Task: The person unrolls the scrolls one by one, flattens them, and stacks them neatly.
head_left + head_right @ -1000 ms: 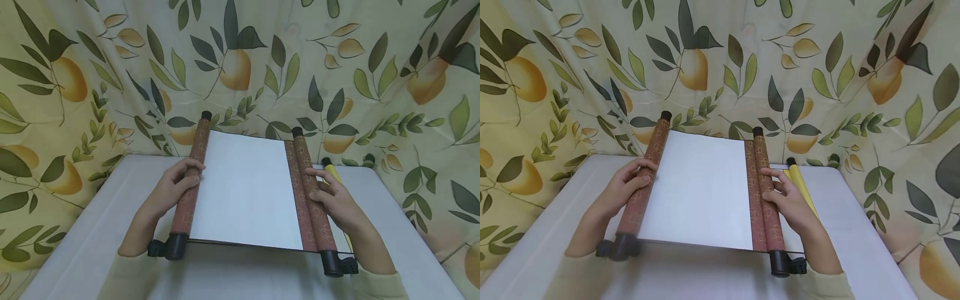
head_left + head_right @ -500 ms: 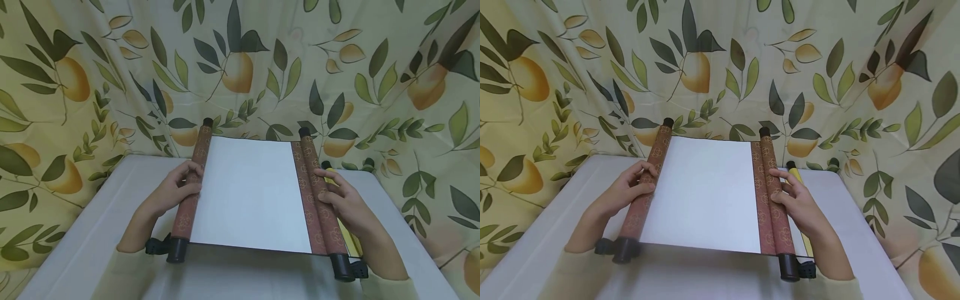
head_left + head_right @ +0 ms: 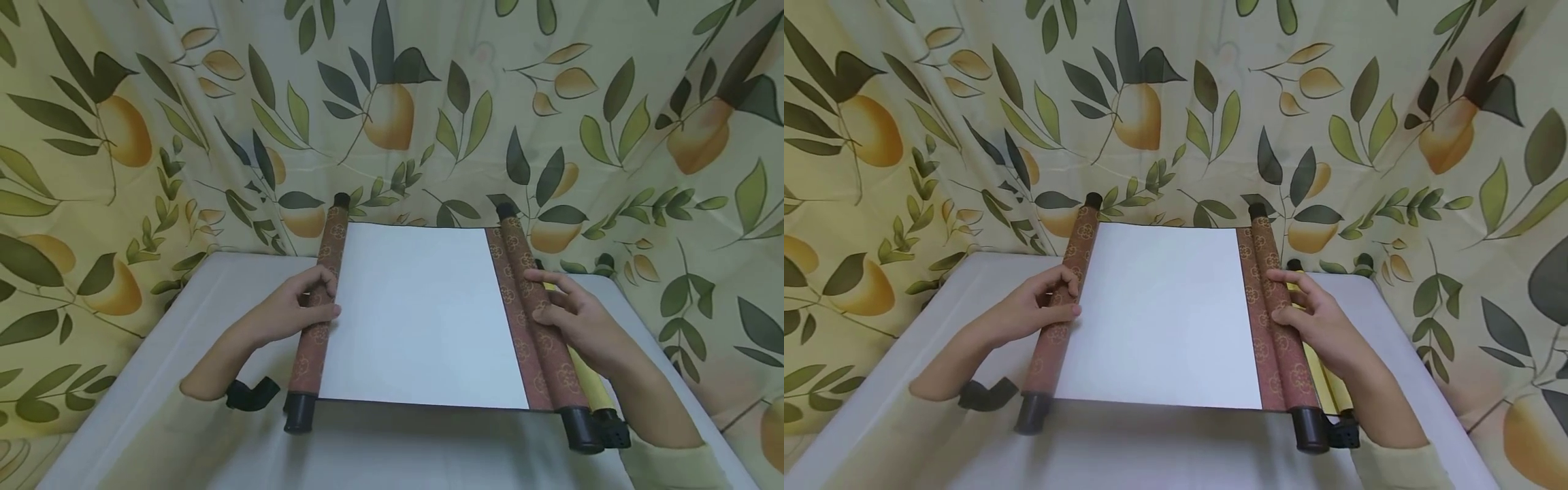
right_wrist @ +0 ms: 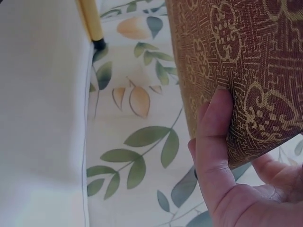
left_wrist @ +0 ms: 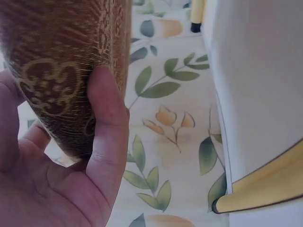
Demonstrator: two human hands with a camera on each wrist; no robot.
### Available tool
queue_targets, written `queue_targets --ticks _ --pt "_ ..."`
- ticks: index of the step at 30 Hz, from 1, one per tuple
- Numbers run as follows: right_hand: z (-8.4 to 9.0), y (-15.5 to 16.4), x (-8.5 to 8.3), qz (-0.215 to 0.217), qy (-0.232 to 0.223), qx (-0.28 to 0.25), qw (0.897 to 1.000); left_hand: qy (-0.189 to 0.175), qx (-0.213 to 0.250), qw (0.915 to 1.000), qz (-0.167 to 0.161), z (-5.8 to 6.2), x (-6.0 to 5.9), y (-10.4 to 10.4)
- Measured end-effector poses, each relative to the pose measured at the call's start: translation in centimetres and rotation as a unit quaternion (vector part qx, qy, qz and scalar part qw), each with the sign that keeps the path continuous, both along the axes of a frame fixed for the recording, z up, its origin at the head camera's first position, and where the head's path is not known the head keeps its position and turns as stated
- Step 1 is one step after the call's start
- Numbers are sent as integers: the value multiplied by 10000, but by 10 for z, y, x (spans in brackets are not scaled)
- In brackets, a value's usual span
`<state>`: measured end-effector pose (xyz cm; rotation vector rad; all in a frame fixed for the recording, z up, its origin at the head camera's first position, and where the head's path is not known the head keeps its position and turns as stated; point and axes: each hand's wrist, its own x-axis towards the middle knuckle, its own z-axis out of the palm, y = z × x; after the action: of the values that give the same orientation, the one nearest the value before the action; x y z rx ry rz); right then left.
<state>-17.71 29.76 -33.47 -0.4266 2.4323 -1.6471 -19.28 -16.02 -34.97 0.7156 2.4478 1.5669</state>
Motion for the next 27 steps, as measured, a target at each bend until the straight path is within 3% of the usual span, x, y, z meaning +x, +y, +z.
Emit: queue_targets --ticks 9,27 --pt "10 -2 3 -153 -71 432 9989 238 -480 9986 -36 8 2 -6" --pt "13 -1 4 -156 -111 390 9991 24 -726 9973 110 12 4 -15"
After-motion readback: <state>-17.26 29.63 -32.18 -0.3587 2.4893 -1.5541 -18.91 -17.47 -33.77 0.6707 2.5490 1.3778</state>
